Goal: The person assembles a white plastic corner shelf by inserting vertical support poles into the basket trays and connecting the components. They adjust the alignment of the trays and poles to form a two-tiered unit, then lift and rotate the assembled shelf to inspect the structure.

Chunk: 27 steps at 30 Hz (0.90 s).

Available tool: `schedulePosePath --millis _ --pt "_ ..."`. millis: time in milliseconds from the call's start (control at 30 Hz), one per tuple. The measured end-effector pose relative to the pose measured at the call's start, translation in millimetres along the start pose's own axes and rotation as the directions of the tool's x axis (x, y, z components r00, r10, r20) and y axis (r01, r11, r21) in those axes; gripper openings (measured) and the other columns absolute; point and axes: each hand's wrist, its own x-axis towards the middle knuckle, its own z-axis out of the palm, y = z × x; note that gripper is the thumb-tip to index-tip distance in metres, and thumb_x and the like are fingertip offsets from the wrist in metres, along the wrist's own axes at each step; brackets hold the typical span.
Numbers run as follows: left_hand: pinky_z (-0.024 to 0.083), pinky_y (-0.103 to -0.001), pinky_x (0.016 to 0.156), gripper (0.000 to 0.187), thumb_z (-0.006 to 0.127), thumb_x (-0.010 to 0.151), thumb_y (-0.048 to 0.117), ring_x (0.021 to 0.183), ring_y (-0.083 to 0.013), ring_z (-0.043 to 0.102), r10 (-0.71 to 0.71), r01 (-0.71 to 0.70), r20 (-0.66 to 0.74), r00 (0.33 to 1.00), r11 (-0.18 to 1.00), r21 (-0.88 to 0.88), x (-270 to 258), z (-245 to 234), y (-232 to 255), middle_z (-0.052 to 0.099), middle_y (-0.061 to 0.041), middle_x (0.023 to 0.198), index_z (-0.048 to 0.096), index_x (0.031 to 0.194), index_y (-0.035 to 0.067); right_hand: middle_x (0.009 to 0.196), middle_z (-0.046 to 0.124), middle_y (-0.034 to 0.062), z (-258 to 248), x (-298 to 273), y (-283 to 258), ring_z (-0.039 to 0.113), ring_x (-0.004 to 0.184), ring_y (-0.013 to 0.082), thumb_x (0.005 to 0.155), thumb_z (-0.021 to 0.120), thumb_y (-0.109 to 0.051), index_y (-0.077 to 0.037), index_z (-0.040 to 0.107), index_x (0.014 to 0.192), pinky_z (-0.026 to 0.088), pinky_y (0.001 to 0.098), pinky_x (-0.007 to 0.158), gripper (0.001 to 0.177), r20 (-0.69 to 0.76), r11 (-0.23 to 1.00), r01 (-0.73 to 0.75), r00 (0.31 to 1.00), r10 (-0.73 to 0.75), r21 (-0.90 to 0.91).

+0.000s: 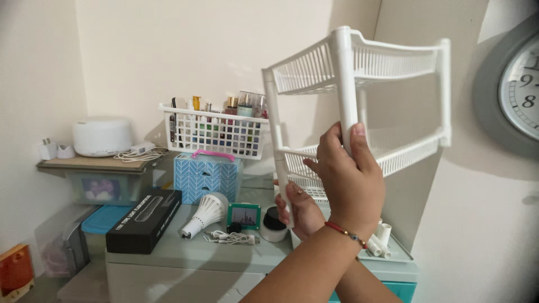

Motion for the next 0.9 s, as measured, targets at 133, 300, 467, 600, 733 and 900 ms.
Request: schedulePosePath --millis 133,300,467,600,733,900 --pt "0.050 -0.040 0.084 0.033 0.053 0.107 0.027 0.088 -0.0268 0.064 -0.006 0.006 -0.013 1.000 1.000 0.005 -0.1 1.1 -3.3 0.064 -0.017 0.103 0.058 0.118 -0.004 0.073 0.050 0.0037 -4.8 -2.4 -2.5 0.045 0.056 0.0127 0.103 0.049 -0.035 -0.005 0.055 0.130 0.037 0.0262 0.048 0.041 0.062 0.998 -0.056 0.997 0.056 0.005" --pt "0.052 -0.038 0.078 0.034 0.053 0.106 0.029 0.081 -0.0244 0.064 -0.082 0.080 -0.031 0.996 0.996 -0.039 5.4 1.3 -10.3 0.065 -0.015 0.097 0.058 0.115 -0.004 0.072 0.049 0.0040 -16.2 -10.9 -4.4 0.043 0.057 0.0121 0.099 0.048 -0.023 -0.002 0.055 0.132 0.034 0.0250 0.046 0.039 0.110 0.985 -0.175 0.979 0.172 0.014" --pt "0.053 -0.037 0.071 0.035 0.052 0.105 0.030 0.077 -0.0231 0.064 -0.114 0.113 -0.001 0.994 0.988 -0.103 5.2 -1.7 -7.5 0.066 -0.014 0.095 0.059 0.115 -0.003 0.073 0.049 0.0023 -22.0 -7.0 -5.6 0.042 0.057 0.0118 0.092 0.047 -0.015 -0.005 0.053 0.135 0.036 0.0244 0.048 0.044 0.127 0.976 -0.202 0.973 0.191 0.083" --pt "0.054 -0.036 0.069 0.037 0.050 0.106 0.033 0.076 -0.0220 0.065 -0.136 0.134 -0.029 0.990 0.988 -0.083 14.2 -7.7 -9.8 0.067 -0.013 0.089 0.060 0.115 -0.001 0.075 0.054 0.0038 -26.3 -3.5 -5.8 0.047 0.055 0.0116 0.104 0.051 -0.035 -0.005 0.053 0.140 0.041 0.0249 0.046 0.047 0.175 0.989 -0.140 0.976 0.128 0.056" --pt "0.058 -0.032 0.080 0.041 0.048 0.110 0.036 0.089 -0.0174 0.071 0.025 -0.040 -0.101 0.995 0.988 -0.148 30.6 -14.8 -18.7 0.072 -0.009 0.097 0.063 0.114 -0.001 0.091 0.065 0.0074 -54.2 8.5 -12.7 0.061 0.075 0.0145 0.103 0.058 -0.036 -0.001 0.059 0.139 0.052 0.0290 0.063 0.050 0.083 0.923 0.068 0.996 -0.040 -0.379" --pt "0.054 -0.031 0.066 0.042 0.050 0.103 0.040 0.074 -0.0142 0.064 -0.212 0.190 -0.113 0.971 0.965 -0.179 54.1 -17.8 -20.4 0.074 -0.006 0.091 0.065 0.109 0.002 0.103 0.080 0.0131 -119.8 6.9 -34.0 0.074 0.090 0.0179 0.089 0.073 -0.024 0.008 0.071 0.121 0.059 0.0371 0.080 0.046 -0.262 0.631 -0.103 0.951 -0.165 -0.769"
